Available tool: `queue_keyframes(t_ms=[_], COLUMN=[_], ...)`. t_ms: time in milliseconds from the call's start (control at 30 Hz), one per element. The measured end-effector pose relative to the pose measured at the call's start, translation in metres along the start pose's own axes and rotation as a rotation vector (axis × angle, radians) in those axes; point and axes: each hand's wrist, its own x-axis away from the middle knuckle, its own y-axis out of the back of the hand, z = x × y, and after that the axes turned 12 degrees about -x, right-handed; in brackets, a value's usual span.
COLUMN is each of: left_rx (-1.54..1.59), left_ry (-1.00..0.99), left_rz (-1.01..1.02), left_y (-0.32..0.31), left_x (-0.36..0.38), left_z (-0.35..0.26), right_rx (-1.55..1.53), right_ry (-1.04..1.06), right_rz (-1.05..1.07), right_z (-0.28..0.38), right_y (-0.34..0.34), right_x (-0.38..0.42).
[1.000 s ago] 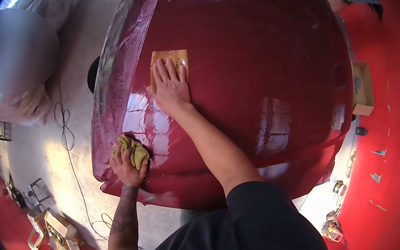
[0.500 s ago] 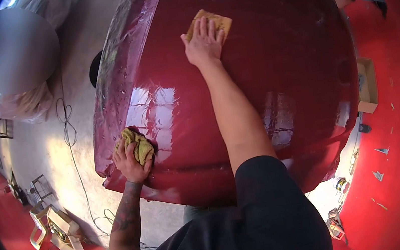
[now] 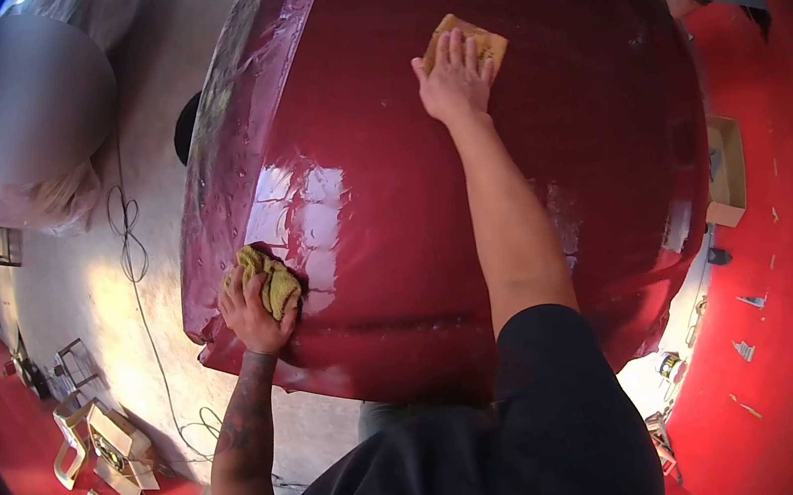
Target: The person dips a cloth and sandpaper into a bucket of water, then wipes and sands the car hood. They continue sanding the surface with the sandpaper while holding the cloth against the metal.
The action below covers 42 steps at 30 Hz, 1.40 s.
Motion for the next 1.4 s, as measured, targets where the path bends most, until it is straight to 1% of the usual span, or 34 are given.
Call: queue_keyframes(t_ms=[67,133,167,233,267,333,367,400,467,500,567,600,633,667,733,800,833,867,900,933,1000,1033,1067,1100,1133,1167,1200,1267,1333,1400], left_rx=[0.000,0.011,0.030,0.035,0.028,0.026,0.026,0.027,0.009,0.009,-0.006,-0.011,-0.005,0.004,0.018,0.029,0.027,0.024,0.025,0.016,0.008,0.005,0.001,-0.002,-0.003,-0.004,-0.002,-0.014,0.005,0.014], left_ry=[0.006,-0.006,-0.008,-0.007,0.005,0.000,-0.005,0.001,-0.010,-0.011,-0.021,-0.024,-0.024,-0.024,-0.016,-0.004,-0.006,-0.007,-0.006,-0.002,0.003,0.008,0.012,0.011,0.004,-0.003,-0.009,0.013,0.018,0.001], left_rz=[0.003,0.010,0.020,0.023,0.018,0.007,-0.002,-0.004,0.027,0.019,0.018,0.015,0.018,0.020,0.018,0.014,0.006,-0.005,0.002,0.000,-0.014,-0.012,-0.010,-0.015,-0.013,-0.011,-0.012,0.014,0.014,-0.015], left_y=[0.000,0.000,-0.001,-0.004,-0.005,-0.002,0.000,-0.001,0.001,0.000,-0.002,-0.003,-0.002,-0.002,-0.004,-0.004,-0.003,-0.003,-0.003,-0.005,-0.004,-0.004,-0.003,-0.004,-0.004,-0.004,-0.005,-0.005,-0.007,-0.006], left_x=[0.003,0.005,0.005,0.007,0.007,0.003,0.003,0.002,0.003,0.002,0.005,0.005,0.006,0.006,0.006,0.005,0.006,0.006,0.007,0.006,0.006,0.006,0.005,0.005,0.006,0.006,0.005,0.009,0.008,0.007], left_z=[0.000,0.002,0.002,0.002,0.004,0.001,0.000,0.001,-0.001,-0.001,0.002,0.003,0.003,0.003,0.002,0.001,0.001,0.001,0.001,0.001,0.000,-0.001,-0.002,-0.001,0.000,0.001,0.002,0.001,0.002,0.002], right_rx=[-0.004,0.043,0.044,-0.037,0.035,0.105,0.081,0.079,0.120,0.066,-0.006,-0.034,-0.016,0.021,-0.037,0.014,0.064,0.067,0.091,0.001,0.079,0.048,0.005,-0.014,-0.055,-0.052,-0.086,-0.053,-0.028,0.069], right_ry=[0.298,0.480,0.470,0.511,0.408,0.098,-0.079,-0.149,-0.192,-0.090,0.196,0.348,0.476,0.605,0.685,0.488,0.369,0.239,0.083,-0.036,-0.111,-0.019,0.090,0.243,0.386,0.550,0.655,0.776,0.572,0.272], right_rz=[0.035,0.164,0.163,0.208,0.088,0.023,0.016,0.019,0.014,-0.010,0.001,0.056,0.179,0.250,0.340,0.217,0.098,0.022,0.008,0.017,-0.010,-0.036,0.003,0.017,0.133,0.190,0.316,0.304,0.192,0.044], right_z=[0.070,0.101,0.089,0.044,0.007,-0.068,-0.098,-0.104,-0.088,-0.060,0.009,0.036,0.056,0.064,0.043,-0.001,-0.034,-0.071,-0.102,-0.116,-0.083,-0.057,-0.022,0.011,0.043,0.061,0.071,0.047,0.006,-0.059], right_y=[-0.036,-0.044,-0.038,-0.018,-0.009,0.026,0.044,0.059,0.039,0.024,-0.007,-0.022,-0.028,-0.023,-0.017,0.007,0.016,0.026,0.037,0.048,0.033,0.017,0.004,-0.017,-0.024,-0.040,-0.034,-0.038,-0.008,0.022], right_x=[0.047,0.085,0.080,0.061,0.044,0.009,-0.003,-0.006,-0.003,0.016,0.080,0.118,0.154,0.182,0.178,0.138,0.107,0.075,0.044,0.026,0.030,0.049,0.079,0.116,0.156,0.194,0.220,0.209,0.160,0.092])
